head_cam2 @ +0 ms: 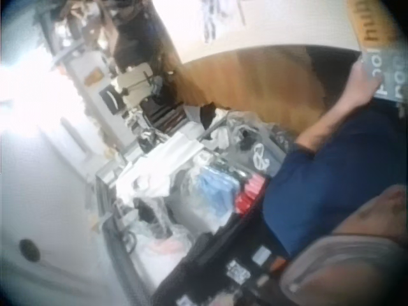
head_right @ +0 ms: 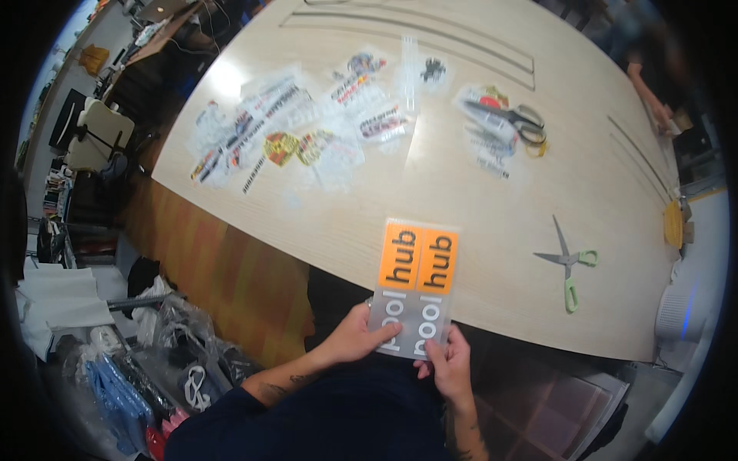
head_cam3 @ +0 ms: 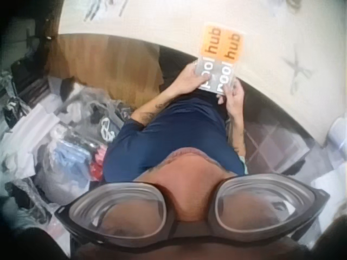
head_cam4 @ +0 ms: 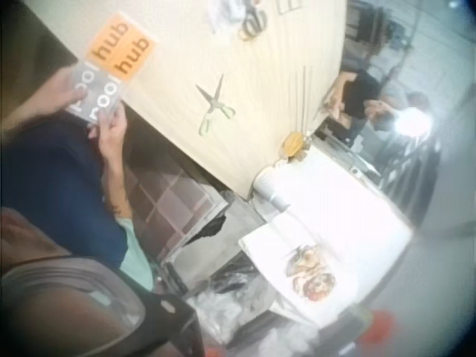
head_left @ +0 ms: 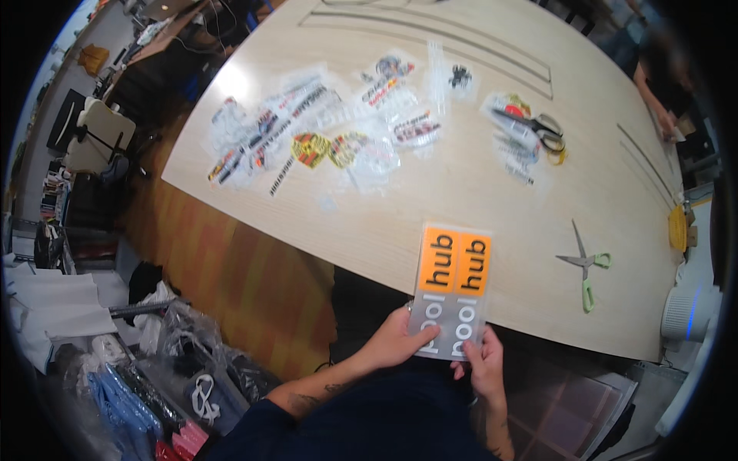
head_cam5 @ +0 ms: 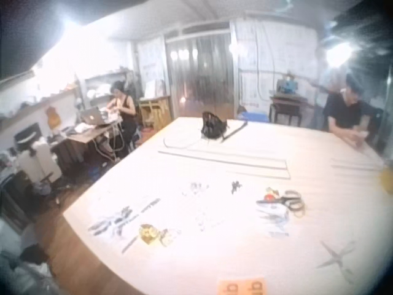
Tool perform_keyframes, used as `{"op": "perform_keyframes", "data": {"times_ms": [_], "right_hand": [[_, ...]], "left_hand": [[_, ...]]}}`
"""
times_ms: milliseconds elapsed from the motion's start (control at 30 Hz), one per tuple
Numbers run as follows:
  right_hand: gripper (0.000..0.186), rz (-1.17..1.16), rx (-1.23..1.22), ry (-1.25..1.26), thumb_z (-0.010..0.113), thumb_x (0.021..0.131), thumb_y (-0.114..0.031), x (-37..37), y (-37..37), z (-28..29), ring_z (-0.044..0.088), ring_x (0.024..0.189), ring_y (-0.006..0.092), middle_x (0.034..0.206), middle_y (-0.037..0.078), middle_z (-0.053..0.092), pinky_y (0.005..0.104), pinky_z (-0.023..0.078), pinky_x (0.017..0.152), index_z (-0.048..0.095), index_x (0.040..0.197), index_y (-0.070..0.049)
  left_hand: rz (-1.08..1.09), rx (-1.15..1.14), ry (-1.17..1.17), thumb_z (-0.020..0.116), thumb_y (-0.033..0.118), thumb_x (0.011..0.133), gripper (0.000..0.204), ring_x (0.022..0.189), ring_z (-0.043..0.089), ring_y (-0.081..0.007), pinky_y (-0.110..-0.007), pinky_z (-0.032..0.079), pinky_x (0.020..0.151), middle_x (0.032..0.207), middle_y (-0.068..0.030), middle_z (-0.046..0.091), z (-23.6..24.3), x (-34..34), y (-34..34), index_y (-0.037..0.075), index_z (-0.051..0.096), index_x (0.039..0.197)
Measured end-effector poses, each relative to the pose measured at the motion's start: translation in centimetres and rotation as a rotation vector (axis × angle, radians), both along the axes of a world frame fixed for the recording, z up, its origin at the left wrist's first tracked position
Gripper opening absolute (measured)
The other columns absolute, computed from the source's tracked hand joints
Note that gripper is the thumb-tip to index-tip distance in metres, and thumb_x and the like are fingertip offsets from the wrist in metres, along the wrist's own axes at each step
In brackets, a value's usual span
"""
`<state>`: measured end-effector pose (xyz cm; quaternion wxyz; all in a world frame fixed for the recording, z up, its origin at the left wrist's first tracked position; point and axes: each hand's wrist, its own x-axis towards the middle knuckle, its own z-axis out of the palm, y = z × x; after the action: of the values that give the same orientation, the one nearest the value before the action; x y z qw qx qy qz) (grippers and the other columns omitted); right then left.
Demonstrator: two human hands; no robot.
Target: The person peels various stickers from a sheet on a table, separating them from the backing paper. They handle multiple sticker designs, including logos and text, and place the peeled stickers on the table.
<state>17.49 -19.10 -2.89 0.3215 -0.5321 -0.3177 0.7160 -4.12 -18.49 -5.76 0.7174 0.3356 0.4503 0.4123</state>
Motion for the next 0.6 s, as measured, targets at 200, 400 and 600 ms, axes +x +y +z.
{"op": "perform_keyframes", "data": {"times_ms": [200,400,600], "right_hand": [[0.020,-0.184,0.048,-0.060,0.055,0.106,-0.019,-2.1,-3.3,-1.7,0.068,0.065,0.0124,0.086,0.009,0.072,0.0242,0.056,0.054,0.061,0.103,0.000],[0.023,-0.288,0.190,-0.086,0.053,0.108,-0.021,-2.4,-4.4,-0.9,0.070,0.063,0.0154,0.083,0.010,0.072,0.0255,0.056,0.054,0.061,0.105,0.000],[0.020,-0.366,0.282,-0.156,0.060,0.104,-0.016,-0.8,-2.5,0.1,0.065,0.066,0.0079,0.078,0.004,0.068,0.0233,0.052,0.057,0.066,0.096,0.001]], "left_hand": [[-0.107,-0.027,0.018,0.066,0.010,0.097,0.034,0.106,0.065,-0.0143,-0.033,0.054,0.092,0.115,-0.0095,0.069,-1.0,-0.7,-1.1,-0.003,0.057,0.127],[-0.178,0.154,0.152,0.067,0.014,0.095,0.036,0.101,0.070,-0.0186,-0.035,0.056,0.089,0.111,-0.0135,0.072,-0.6,0.2,-0.3,-0.004,0.059,0.125],[-0.198,0.274,0.218,0.070,0.016,0.095,0.037,0.099,0.069,-0.0177,-0.034,0.056,0.089,0.110,-0.0136,0.073,0.9,1.2,1.7,-0.005,0.061,0.124]]}}
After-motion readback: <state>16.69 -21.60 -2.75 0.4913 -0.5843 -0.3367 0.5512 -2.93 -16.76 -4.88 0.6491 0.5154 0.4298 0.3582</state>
